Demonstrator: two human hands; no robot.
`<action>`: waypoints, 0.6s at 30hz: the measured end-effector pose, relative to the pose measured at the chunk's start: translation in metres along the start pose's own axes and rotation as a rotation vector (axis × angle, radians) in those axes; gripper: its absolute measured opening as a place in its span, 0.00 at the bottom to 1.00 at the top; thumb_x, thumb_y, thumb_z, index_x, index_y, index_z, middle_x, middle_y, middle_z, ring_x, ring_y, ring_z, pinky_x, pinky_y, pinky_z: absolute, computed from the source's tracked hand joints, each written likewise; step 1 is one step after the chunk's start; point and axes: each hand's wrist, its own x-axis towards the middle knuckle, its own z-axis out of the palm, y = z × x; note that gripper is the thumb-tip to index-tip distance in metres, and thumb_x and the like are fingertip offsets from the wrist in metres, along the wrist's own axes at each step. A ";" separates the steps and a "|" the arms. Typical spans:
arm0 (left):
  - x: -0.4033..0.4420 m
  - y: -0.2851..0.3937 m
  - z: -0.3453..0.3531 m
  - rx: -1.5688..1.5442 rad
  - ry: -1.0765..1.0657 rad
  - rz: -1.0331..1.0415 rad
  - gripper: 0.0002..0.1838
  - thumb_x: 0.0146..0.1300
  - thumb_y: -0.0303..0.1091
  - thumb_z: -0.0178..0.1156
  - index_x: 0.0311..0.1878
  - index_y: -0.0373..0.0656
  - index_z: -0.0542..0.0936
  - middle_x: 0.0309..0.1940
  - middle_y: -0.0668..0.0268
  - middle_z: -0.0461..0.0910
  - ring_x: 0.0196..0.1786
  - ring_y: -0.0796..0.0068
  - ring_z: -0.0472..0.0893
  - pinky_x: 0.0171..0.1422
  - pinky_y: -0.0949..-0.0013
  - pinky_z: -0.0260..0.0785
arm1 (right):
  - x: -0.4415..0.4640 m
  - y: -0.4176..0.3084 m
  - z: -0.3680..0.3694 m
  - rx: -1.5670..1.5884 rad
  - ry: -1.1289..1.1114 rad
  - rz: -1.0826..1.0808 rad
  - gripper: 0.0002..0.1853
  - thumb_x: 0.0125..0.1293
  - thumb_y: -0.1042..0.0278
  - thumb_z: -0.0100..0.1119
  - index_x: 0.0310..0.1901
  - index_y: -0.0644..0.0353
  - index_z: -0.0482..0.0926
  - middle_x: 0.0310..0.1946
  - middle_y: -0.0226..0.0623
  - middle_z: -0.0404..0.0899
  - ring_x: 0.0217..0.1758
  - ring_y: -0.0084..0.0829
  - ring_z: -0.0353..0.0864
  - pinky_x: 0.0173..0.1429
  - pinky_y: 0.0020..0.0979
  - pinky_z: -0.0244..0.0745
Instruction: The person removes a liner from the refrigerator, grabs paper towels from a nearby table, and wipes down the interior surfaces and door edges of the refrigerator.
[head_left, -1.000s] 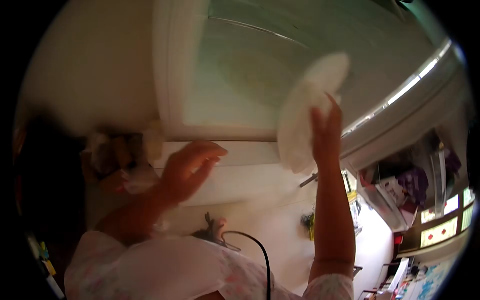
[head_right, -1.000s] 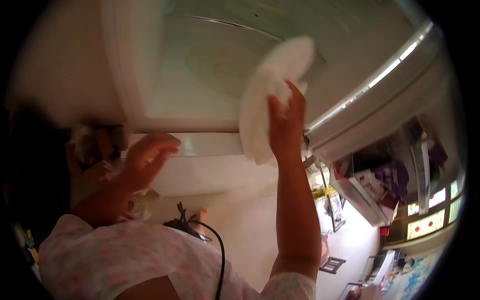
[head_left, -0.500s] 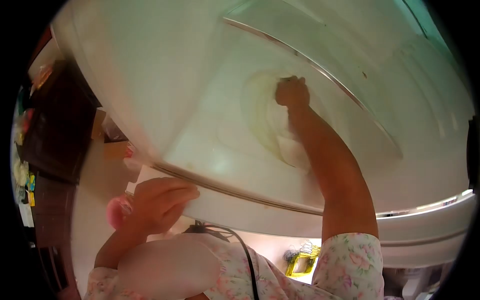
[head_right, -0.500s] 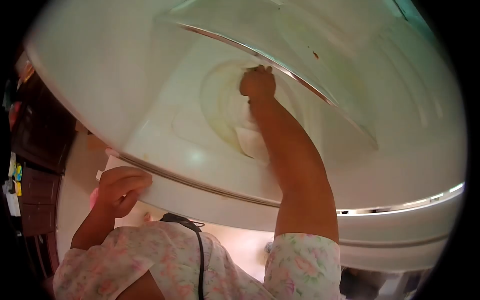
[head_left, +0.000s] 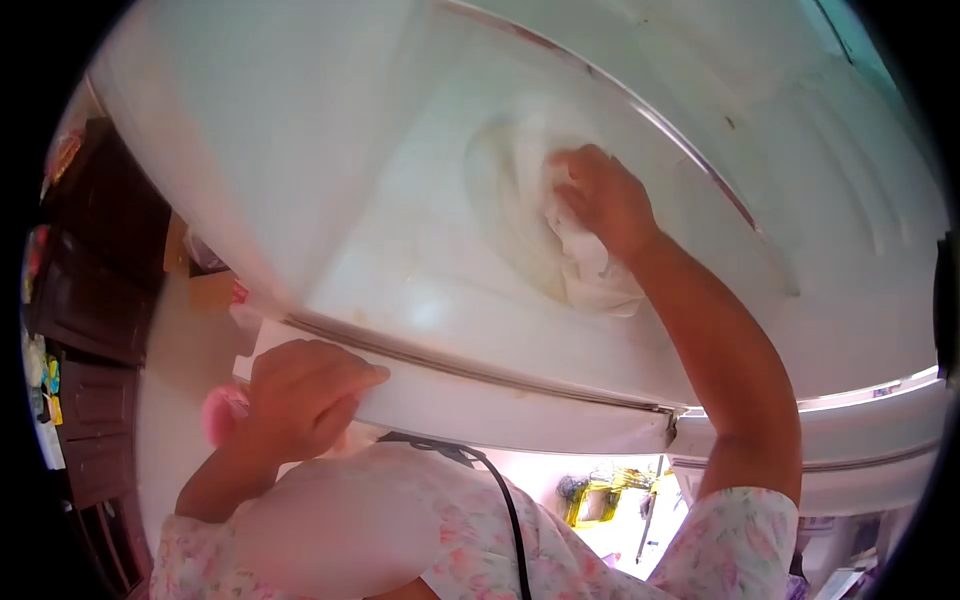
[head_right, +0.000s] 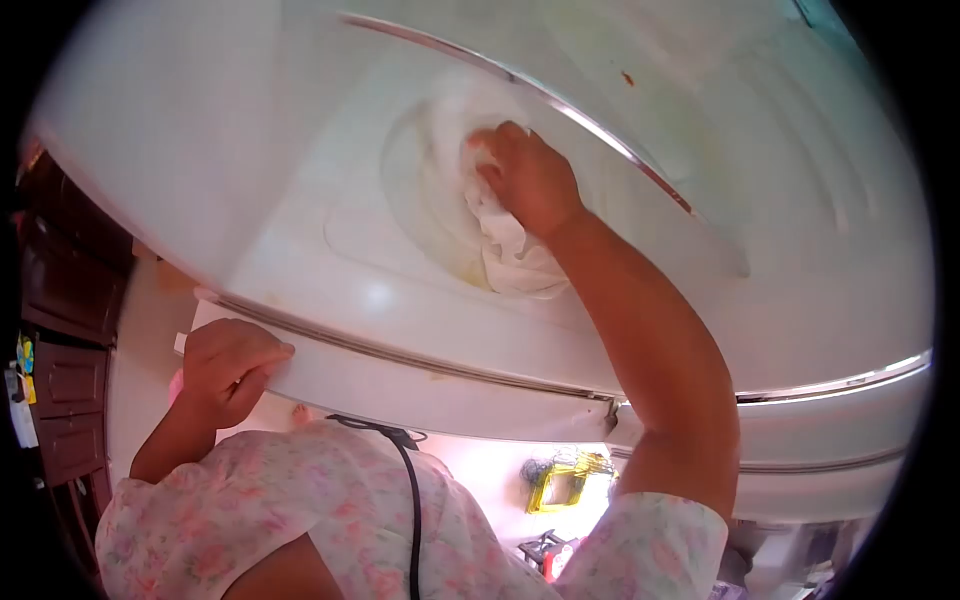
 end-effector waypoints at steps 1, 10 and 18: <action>-0.004 0.003 0.000 0.017 -0.007 0.005 0.14 0.45 0.22 0.59 0.37 0.44 0.83 0.27 0.65 0.82 0.27 0.66 0.79 0.29 0.66 0.70 | 0.006 -0.003 0.007 0.215 0.131 -0.020 0.12 0.58 0.72 0.59 0.44 0.52 0.80 0.47 0.35 0.78 0.56 0.40 0.74 0.58 0.36 0.71; -0.004 0.003 0.003 -0.007 0.003 0.025 0.11 0.47 0.22 0.59 0.36 0.43 0.82 0.26 0.64 0.81 0.26 0.66 0.80 0.30 0.67 0.70 | 0.049 0.074 0.102 0.218 0.475 0.206 0.12 0.69 0.64 0.47 0.49 0.54 0.77 0.53 0.41 0.75 0.56 0.45 0.74 0.58 0.40 0.73; -0.007 -0.003 -0.006 -0.081 0.024 0.071 0.13 0.45 0.23 0.60 0.37 0.44 0.84 0.25 0.66 0.80 0.25 0.68 0.79 0.28 0.67 0.69 | -0.053 0.053 0.045 -0.186 -0.132 0.143 0.15 0.66 0.71 0.50 0.53 0.62 0.76 0.48 0.48 0.77 0.55 0.45 0.75 0.61 0.34 0.69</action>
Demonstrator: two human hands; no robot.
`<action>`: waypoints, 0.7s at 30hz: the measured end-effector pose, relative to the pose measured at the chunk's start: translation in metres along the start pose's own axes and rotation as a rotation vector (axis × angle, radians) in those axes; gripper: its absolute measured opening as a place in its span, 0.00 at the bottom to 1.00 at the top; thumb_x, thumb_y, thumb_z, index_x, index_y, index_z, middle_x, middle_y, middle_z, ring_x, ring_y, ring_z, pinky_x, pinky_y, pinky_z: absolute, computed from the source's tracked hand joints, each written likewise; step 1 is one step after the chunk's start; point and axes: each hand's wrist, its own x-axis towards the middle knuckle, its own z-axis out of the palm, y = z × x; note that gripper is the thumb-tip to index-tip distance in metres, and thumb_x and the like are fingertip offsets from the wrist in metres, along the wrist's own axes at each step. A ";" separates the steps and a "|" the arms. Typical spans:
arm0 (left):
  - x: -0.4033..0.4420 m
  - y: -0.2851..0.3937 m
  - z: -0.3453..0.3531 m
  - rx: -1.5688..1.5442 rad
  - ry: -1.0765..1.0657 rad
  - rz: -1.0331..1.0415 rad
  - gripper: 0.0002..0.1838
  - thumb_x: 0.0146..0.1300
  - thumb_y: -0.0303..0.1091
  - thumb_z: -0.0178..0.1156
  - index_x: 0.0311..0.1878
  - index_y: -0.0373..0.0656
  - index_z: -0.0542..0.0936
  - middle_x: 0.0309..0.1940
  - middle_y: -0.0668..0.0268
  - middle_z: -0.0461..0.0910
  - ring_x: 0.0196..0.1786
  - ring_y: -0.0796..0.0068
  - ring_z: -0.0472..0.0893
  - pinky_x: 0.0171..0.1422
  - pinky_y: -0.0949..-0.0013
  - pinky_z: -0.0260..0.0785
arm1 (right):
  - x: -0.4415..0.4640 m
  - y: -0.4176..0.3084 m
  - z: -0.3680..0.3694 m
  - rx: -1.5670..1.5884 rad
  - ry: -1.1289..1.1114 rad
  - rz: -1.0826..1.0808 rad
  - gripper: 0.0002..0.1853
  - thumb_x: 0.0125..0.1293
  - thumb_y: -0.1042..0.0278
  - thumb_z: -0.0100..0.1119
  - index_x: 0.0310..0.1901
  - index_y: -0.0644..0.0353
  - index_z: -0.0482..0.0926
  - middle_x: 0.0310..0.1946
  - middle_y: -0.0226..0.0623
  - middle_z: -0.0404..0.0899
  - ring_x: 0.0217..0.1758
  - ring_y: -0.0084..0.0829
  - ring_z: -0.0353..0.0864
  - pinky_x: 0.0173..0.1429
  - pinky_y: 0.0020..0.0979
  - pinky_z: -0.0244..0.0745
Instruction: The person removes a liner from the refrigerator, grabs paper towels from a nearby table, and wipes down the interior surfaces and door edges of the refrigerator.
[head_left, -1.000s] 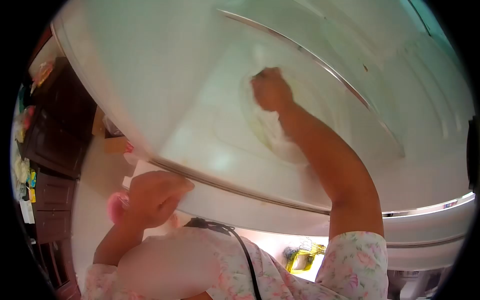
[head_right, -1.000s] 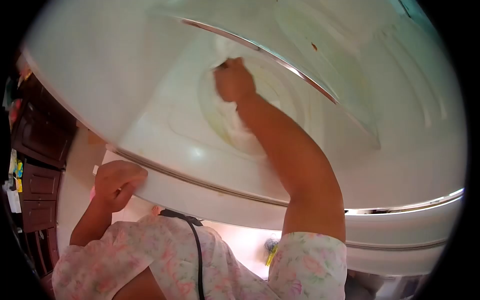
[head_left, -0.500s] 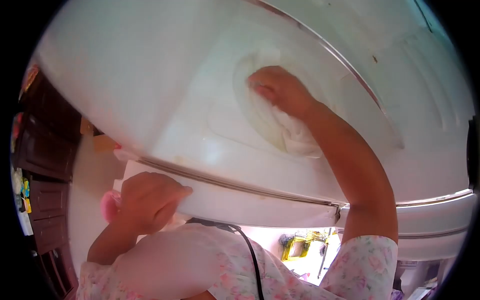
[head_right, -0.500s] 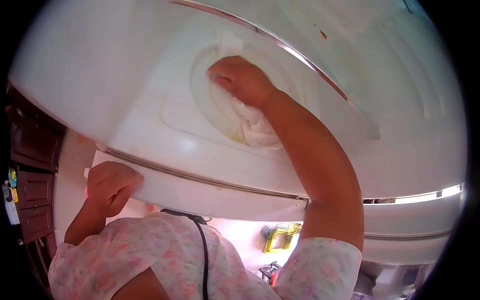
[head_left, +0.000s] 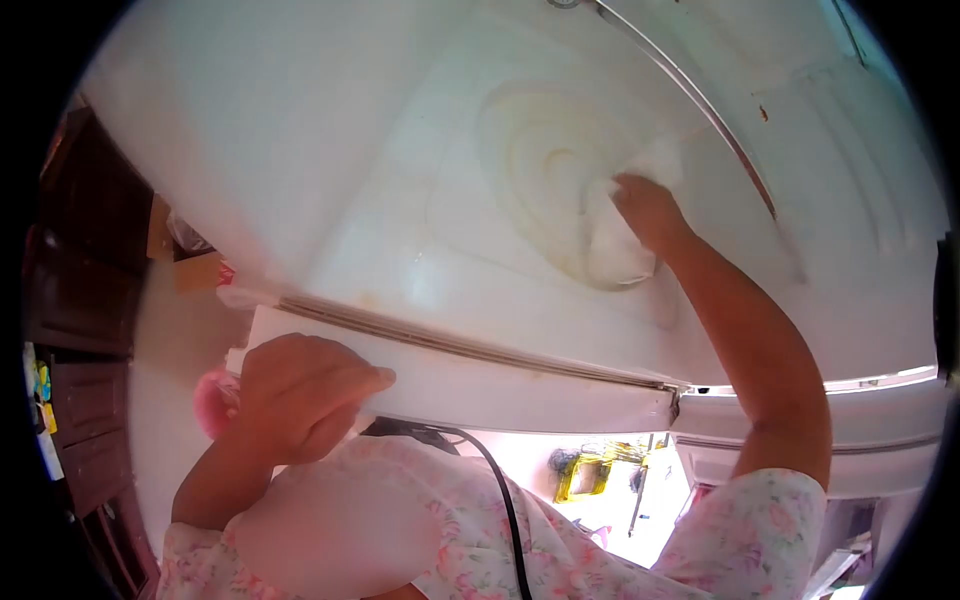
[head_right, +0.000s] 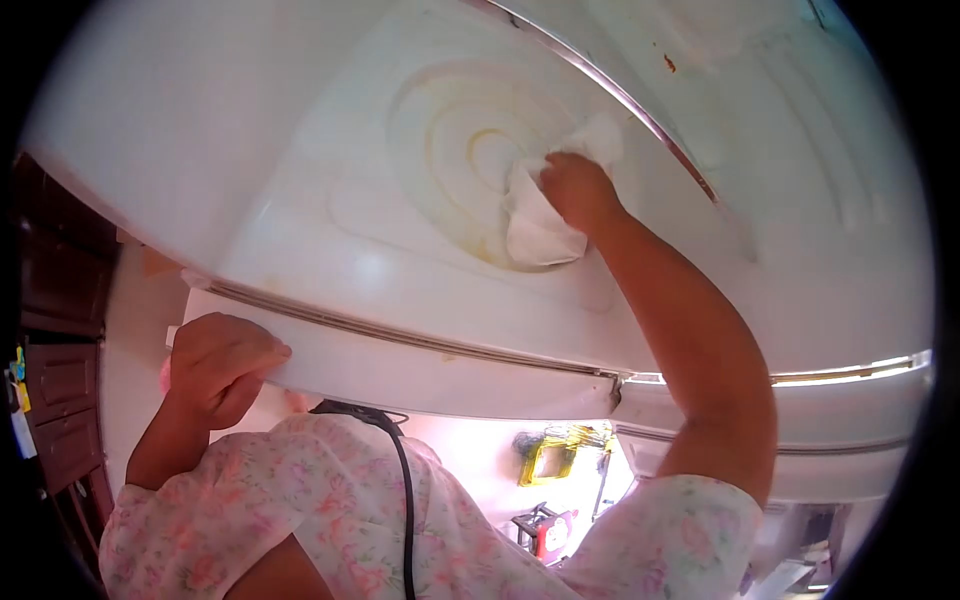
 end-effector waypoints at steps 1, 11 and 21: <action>0.000 0.001 0.000 -0.010 0.006 0.009 0.14 0.45 0.22 0.60 0.37 0.44 0.83 0.25 0.66 0.80 0.25 0.68 0.78 0.28 0.67 0.69 | -0.016 -0.010 -0.012 0.238 -0.015 0.070 0.15 0.65 0.73 0.50 0.52 0.63 0.76 0.49 0.47 0.76 0.55 0.44 0.75 0.60 0.33 0.69; 0.000 0.003 0.003 0.011 -0.007 0.023 0.13 0.45 0.23 0.61 0.37 0.44 0.83 0.25 0.66 0.80 0.24 0.68 0.78 0.28 0.67 0.69 | -0.013 -0.044 -0.022 0.504 0.283 0.118 0.20 0.55 0.84 0.55 0.51 0.59 0.75 0.49 0.48 0.77 0.53 0.47 0.76 0.59 0.36 0.69; 0.002 0.009 0.007 0.017 -0.100 -0.049 0.14 0.40 0.17 0.56 0.34 0.39 0.81 0.22 0.64 0.79 0.24 0.64 0.79 0.30 0.67 0.69 | 0.068 -0.122 -0.046 0.869 0.366 -0.048 0.20 0.58 0.77 0.52 0.54 0.64 0.77 0.55 0.48 0.76 0.59 0.46 0.73 0.63 0.35 0.69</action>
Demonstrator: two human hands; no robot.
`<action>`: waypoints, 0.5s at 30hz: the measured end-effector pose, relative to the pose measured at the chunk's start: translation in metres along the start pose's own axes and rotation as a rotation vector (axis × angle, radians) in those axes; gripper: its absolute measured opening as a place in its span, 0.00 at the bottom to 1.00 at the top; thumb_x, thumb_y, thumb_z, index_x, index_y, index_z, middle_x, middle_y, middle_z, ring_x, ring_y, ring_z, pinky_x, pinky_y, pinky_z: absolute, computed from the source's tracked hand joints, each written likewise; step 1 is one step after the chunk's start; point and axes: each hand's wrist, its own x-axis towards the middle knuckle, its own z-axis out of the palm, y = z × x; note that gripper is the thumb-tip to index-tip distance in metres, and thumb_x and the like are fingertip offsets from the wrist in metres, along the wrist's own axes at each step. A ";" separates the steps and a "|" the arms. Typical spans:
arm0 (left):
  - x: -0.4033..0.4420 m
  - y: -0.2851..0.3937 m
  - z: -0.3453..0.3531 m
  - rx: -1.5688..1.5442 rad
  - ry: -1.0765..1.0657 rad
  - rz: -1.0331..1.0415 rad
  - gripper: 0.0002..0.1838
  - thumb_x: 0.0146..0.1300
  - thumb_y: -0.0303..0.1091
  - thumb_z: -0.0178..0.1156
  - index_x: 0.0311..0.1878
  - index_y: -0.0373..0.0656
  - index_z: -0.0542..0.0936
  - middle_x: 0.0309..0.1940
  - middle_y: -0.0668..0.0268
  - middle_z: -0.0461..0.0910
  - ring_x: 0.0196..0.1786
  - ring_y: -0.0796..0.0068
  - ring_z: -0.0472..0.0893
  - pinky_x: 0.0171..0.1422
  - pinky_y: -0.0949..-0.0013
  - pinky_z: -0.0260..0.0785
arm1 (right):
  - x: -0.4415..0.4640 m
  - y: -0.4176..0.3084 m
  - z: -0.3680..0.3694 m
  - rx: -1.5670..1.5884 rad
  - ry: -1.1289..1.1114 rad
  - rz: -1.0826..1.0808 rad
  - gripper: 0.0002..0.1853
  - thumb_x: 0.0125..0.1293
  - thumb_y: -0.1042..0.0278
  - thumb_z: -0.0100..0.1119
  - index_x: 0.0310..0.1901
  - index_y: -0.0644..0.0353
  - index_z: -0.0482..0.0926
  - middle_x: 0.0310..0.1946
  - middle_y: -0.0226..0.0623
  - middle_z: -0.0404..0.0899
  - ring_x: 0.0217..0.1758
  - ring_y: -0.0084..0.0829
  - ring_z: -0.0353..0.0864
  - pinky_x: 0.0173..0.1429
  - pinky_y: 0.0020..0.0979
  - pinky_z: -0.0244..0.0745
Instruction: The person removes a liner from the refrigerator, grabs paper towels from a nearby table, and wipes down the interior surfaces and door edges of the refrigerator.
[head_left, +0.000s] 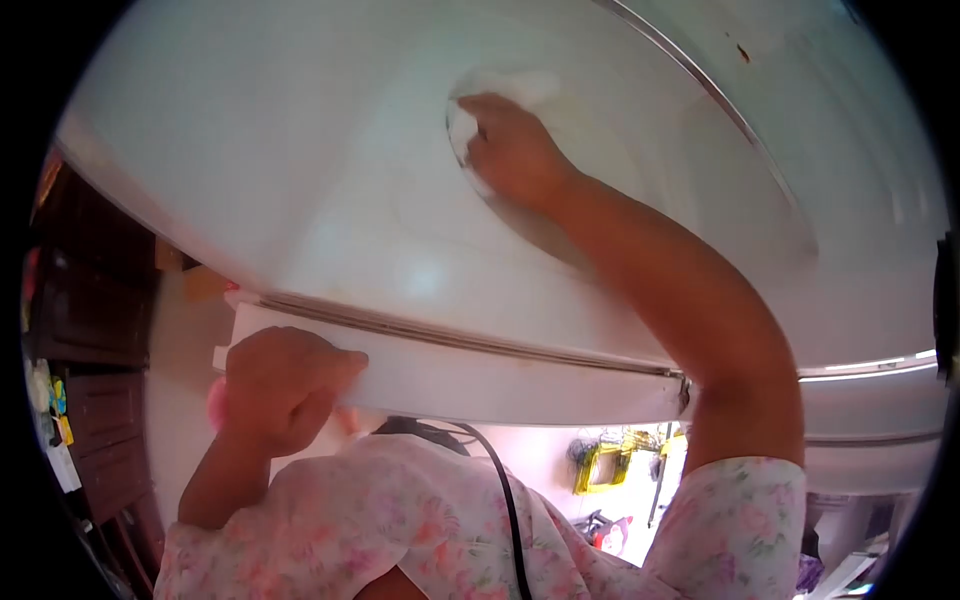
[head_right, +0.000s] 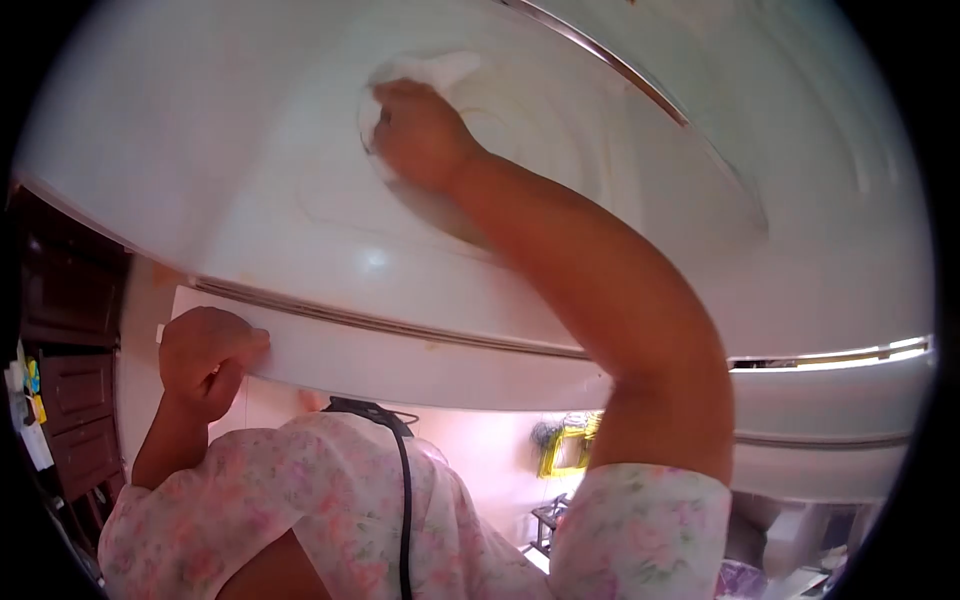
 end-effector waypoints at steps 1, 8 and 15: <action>0.002 -0.001 0.001 0.014 0.028 -0.002 0.14 0.40 0.17 0.55 0.34 0.38 0.81 0.22 0.64 0.79 0.24 0.64 0.79 0.29 0.66 0.69 | -0.021 -0.005 -0.008 0.032 -0.088 -0.018 0.24 0.56 0.80 0.51 0.58 0.61 0.74 0.58 0.47 0.73 0.62 0.46 0.70 0.66 0.34 0.67; -0.001 -0.005 -0.001 0.026 0.078 0.050 0.14 0.40 0.17 0.55 0.33 0.38 0.81 0.24 0.64 0.80 0.24 0.65 0.79 0.30 0.66 0.69 | -0.095 0.019 -0.096 0.169 -0.617 -0.081 0.27 0.50 0.85 0.61 0.55 0.56 0.78 0.57 0.38 0.73 0.64 0.39 0.69 0.70 0.34 0.63; -0.004 -0.007 -0.003 0.037 0.075 0.076 0.14 0.41 0.18 0.57 0.35 0.39 0.80 0.25 0.63 0.80 0.25 0.65 0.79 0.30 0.66 0.70 | -0.045 0.004 -0.068 0.292 -0.219 0.410 0.10 0.58 0.80 0.59 0.41 0.61 0.79 0.39 0.33 0.74 0.41 0.25 0.74 0.48 0.21 0.70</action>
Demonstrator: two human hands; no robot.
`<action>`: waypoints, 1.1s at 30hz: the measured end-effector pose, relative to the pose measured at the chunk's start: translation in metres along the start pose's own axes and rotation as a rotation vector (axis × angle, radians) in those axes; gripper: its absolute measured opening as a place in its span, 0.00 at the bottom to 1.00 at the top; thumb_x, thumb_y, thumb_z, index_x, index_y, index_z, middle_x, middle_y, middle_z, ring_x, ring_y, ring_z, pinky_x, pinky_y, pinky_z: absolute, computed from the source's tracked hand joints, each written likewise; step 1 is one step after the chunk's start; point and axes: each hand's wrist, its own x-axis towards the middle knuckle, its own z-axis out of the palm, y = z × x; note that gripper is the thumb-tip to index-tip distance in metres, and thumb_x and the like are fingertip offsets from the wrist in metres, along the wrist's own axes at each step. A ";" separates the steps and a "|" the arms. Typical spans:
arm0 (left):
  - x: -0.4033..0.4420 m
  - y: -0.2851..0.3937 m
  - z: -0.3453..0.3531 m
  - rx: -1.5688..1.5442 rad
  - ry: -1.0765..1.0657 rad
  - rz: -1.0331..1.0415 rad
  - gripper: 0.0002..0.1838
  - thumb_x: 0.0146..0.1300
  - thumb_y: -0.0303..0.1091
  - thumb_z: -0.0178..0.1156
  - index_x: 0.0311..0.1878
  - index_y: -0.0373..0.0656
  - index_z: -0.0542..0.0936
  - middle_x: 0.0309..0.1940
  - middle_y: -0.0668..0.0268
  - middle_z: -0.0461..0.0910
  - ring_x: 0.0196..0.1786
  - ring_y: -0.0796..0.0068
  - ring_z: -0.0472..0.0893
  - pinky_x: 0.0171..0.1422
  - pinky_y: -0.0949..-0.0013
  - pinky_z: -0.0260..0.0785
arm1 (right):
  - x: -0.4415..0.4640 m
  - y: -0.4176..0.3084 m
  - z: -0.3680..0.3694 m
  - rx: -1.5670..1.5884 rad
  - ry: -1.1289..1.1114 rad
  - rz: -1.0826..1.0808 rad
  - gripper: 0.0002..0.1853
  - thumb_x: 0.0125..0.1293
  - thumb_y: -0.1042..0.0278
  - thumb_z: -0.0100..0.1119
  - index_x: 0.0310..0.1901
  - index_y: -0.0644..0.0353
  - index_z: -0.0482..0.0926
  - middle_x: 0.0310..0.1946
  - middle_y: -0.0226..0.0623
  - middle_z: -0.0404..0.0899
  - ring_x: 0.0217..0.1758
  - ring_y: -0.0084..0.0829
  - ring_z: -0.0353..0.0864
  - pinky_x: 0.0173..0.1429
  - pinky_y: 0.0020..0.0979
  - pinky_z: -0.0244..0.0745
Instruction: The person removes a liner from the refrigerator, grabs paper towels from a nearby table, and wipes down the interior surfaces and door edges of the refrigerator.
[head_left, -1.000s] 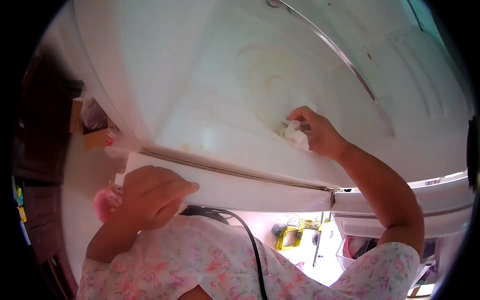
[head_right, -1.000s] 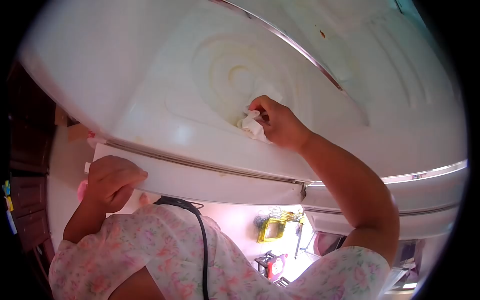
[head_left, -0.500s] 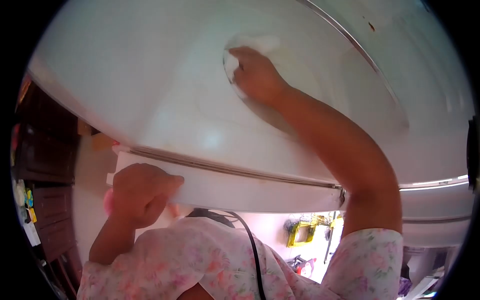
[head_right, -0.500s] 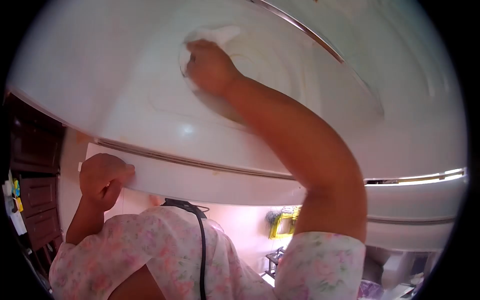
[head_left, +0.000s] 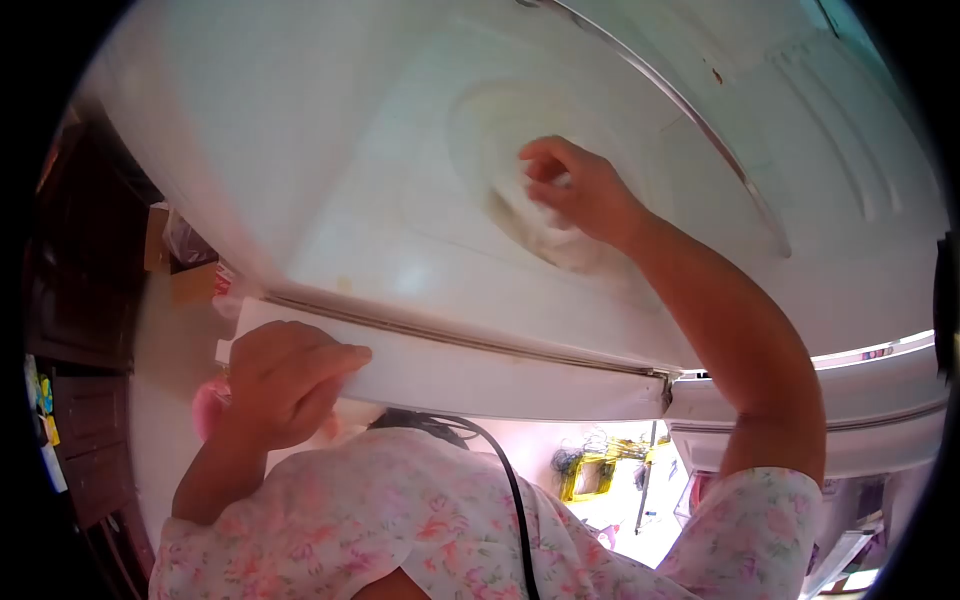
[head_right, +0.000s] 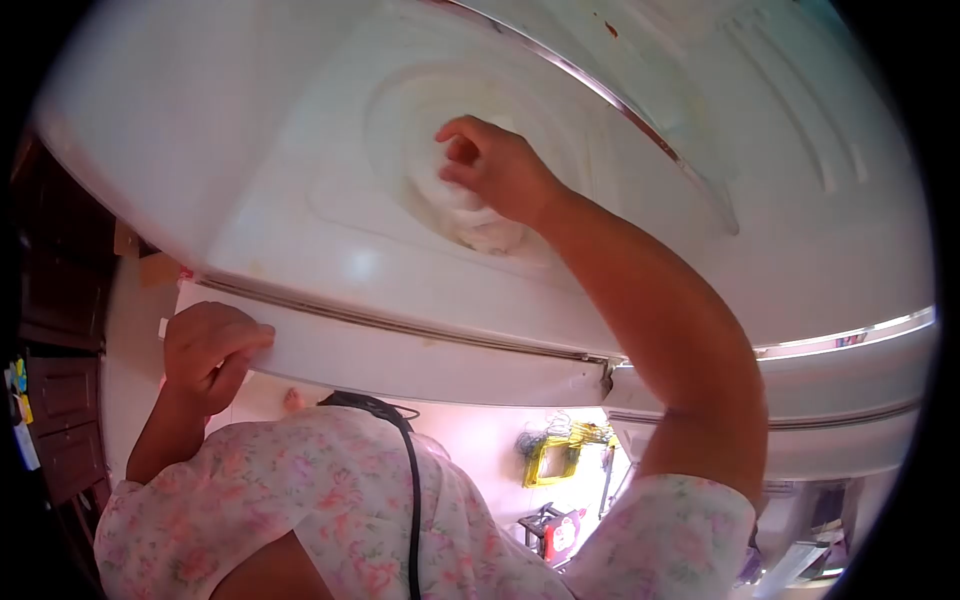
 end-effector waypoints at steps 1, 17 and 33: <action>0.001 0.001 0.000 0.003 -0.005 -0.003 0.14 0.41 0.18 0.56 0.35 0.38 0.80 0.25 0.63 0.80 0.25 0.65 0.79 0.30 0.66 0.70 | 0.001 -0.003 0.011 0.005 0.001 0.005 0.10 0.58 0.80 0.59 0.41 0.61 0.79 0.39 0.33 0.74 0.41 0.25 0.74 0.48 0.21 0.70; -0.002 0.001 0.000 -0.033 0.063 -0.001 0.14 0.44 0.20 0.60 0.37 0.43 0.84 0.22 0.65 0.78 0.23 0.67 0.77 0.26 0.67 0.68 | -0.025 0.078 -0.052 -0.948 0.047 -0.011 0.17 0.57 0.72 0.59 0.49 0.49 0.77 0.46 0.41 0.75 0.49 0.44 0.78 0.51 0.37 0.75; -0.001 0.002 0.004 0.001 0.032 -0.028 0.14 0.45 0.21 0.61 0.37 0.46 0.84 0.21 0.66 0.78 0.22 0.67 0.76 0.26 0.67 0.67 | 0.024 0.068 -0.017 -0.666 0.325 -0.201 0.12 0.57 0.74 0.60 0.44 0.60 0.81 0.44 0.45 0.79 0.48 0.47 0.78 0.53 0.37 0.73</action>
